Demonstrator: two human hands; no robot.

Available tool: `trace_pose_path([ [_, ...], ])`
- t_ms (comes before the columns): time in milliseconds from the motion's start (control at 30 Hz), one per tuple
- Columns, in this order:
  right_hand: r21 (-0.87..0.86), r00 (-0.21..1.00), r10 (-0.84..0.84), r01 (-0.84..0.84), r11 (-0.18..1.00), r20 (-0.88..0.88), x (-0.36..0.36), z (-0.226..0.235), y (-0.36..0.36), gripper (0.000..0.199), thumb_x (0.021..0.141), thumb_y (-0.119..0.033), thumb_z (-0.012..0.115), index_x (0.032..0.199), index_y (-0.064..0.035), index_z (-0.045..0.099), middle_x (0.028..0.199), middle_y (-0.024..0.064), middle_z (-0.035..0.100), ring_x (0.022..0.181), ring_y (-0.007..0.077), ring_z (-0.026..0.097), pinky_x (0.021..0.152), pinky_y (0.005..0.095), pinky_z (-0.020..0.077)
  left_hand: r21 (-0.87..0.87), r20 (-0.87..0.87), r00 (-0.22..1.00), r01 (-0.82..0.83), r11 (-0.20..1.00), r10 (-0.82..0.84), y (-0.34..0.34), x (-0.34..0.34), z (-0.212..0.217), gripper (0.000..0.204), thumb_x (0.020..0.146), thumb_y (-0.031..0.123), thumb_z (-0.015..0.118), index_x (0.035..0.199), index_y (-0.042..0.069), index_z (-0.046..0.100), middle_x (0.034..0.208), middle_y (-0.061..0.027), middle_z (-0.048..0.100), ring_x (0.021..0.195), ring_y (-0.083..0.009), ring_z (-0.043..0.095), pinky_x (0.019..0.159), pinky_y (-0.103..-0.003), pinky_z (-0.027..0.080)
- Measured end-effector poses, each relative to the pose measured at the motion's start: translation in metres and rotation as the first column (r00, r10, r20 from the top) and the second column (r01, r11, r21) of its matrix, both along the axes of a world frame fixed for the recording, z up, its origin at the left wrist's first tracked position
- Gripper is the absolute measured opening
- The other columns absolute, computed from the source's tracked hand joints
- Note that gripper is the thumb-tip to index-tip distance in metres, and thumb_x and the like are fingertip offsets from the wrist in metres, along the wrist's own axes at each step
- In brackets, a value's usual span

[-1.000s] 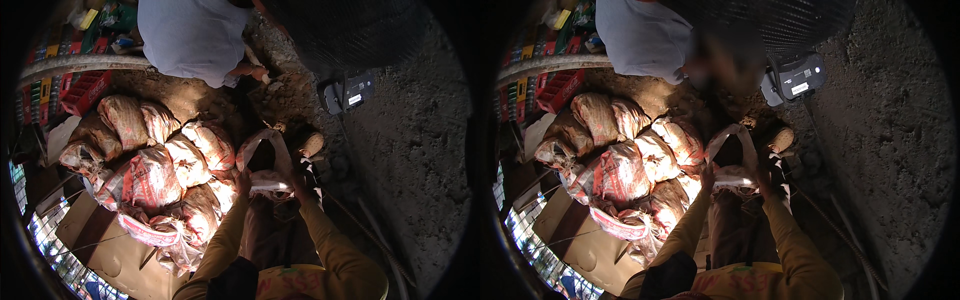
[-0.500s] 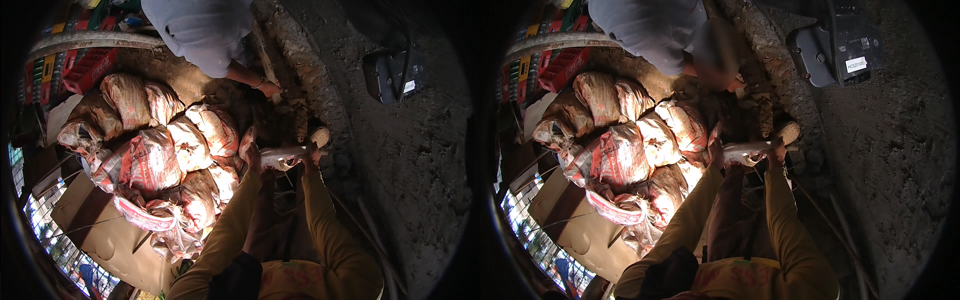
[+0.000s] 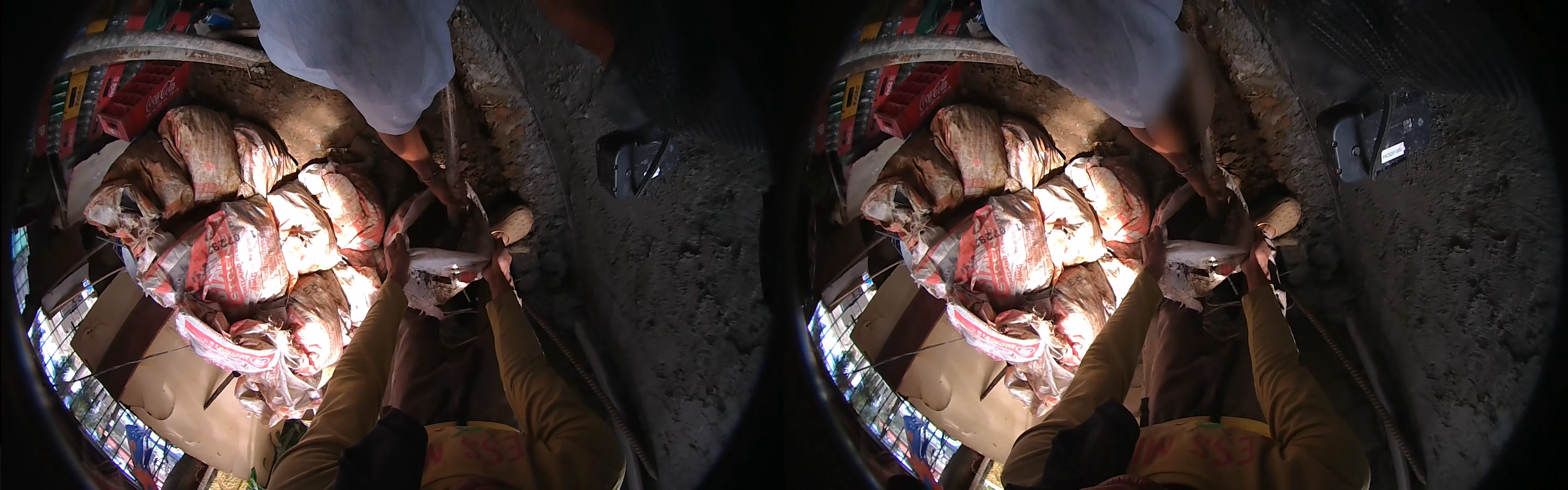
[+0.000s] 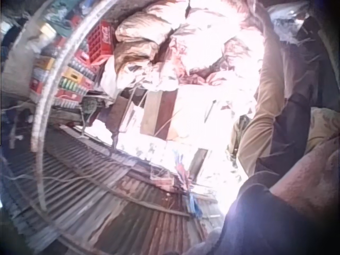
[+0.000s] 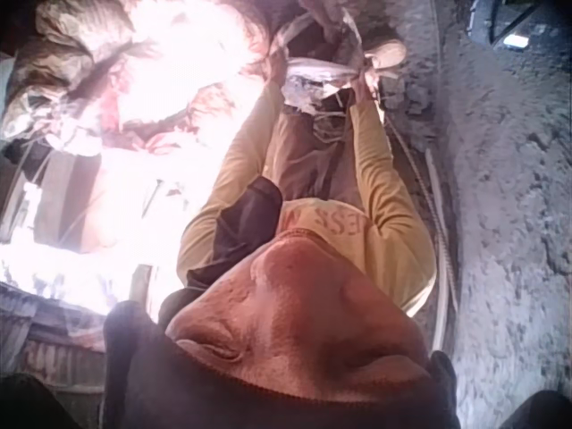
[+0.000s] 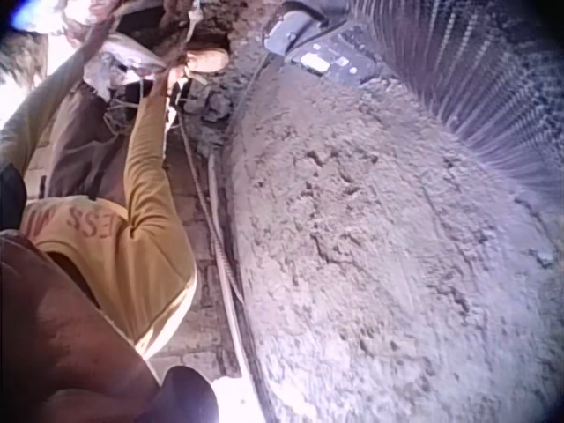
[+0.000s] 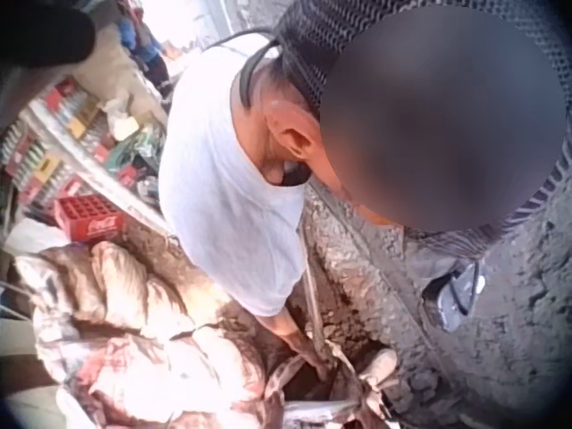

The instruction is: The person holds a large sack open while another individual uses a shovel to fill it with dirt. The person adjusts the sack's position and holds it steady as it fills, then moves the filled sack to a pile.

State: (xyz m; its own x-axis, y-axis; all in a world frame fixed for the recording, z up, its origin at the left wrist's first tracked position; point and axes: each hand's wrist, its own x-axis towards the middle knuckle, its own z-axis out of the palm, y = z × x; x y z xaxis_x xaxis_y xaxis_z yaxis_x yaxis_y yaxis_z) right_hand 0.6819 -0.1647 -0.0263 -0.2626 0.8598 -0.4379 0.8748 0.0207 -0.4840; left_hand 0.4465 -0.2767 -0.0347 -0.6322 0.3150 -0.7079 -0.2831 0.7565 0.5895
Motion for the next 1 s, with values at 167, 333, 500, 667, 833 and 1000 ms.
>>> trace_pose_path([
  [167,-0.841,0.241,-0.955,0.469,0.27,-0.172,0.02,-0.013,0.026,0.039,0.095,-0.036,0.044,0.116,-0.0048,0.055,0.114,0.0109,0.06,0.103,0.0239,0.059,0.089,0.0349,0.0476,0.001,0.074,0.991,0.109,0.994,-0.108,0.02,0.013,-0.007,0.047,0.097,0.04,0.04,0.081,-0.001,0.058,0.065,-0.0017,0.047,0.063,-0.0114,0.041,0.058,-0.033,0.036],
  [333,0.039,0.936,0.069,-0.059,0.998,-0.344,0.048,-0.017,0.01,0.036,0.094,-0.03,0.049,0.119,-0.0047,0.052,0.117,0.0128,0.059,0.103,0.0255,0.058,0.089,0.0358,0.0472,0.052,0.003,0.997,0.081,0.995,-0.081,0.012,0.028,-0.015,0.046,0.096,0.042,0.043,0.079,0.001,0.056,0.066,-0.001,0.045,0.061,-0.0106,0.042,0.055,-0.031,0.036],
  [500,-0.184,0.846,-0.124,0.031,0.982,-0.519,0.029,-0.021,0.002,0.043,0.09,-0.021,0.055,0.127,-0.0017,0.044,0.117,0.0149,0.057,0.103,0.0266,0.057,0.088,0.0351,0.0455,0.081,0.241,0.967,-0.1,0.992,0.078,-0.01,0.012,-0.035,0.039,0.093,0.04,0.051,0.089,0.002,0.058,0.074,0.0006,0.05,0.063,-0.0098,0.052,0.056,-0.028,0.046],
  [667,-0.42,0.874,-0.361,0.209,0.883,-0.325,-0.008,-0.01,-0.003,0.05,0.082,-0.014,0.059,0.127,-0.001,0.043,0.101,0.0108,0.058,0.091,0.0207,0.054,0.082,0.0329,0.0427,0.011,-0.104,0.987,0.123,0.992,-0.121,-0.013,0.01,-0.024,0.041,0.092,0.038,0.053,0.086,-0.002,0.061,0.065,-0.0016,0.052,0.058,-0.0092,0.048,0.051,-0.029,0.041],
  [833,-0.734,0.653,-0.677,0.267,0.625,-0.34,0.043,0.017,-0.089,0.039,0.083,-0.017,0.061,0.118,-0.0025,0.052,0.097,0.0066,0.058,0.078,0.0155,0.056,0.065,0.0334,0.0467,-0.104,0.002,0.993,0.115,0.988,-0.115,-0.053,0.034,0.035,0.046,0.091,0.038,0.051,0.093,-0.007,0.063,0.064,-0.0132,0.058,0.056,-0.0176,0.049,0.053,-0.037,0.04],
  [1000,-0.558,0.822,-0.5,0.287,0.778,-0.274,0.005,0.11,-0.118,0.039,0.083,-0.022,0.062,0.115,-0.0013,0.053,0.091,0.0146,0.061,0.082,0.0185,0.059,0.068,0.0348,0.0477,-0.179,-0.042,0.997,-0.074,0.981,0.067,-0.129,0.038,0.089,0.043,0.094,0.034,0.048,0.093,-0.007,0.062,0.059,-0.0069,0.05,0.054,-0.0135,0.04,0.049,-0.034,0.034],
])
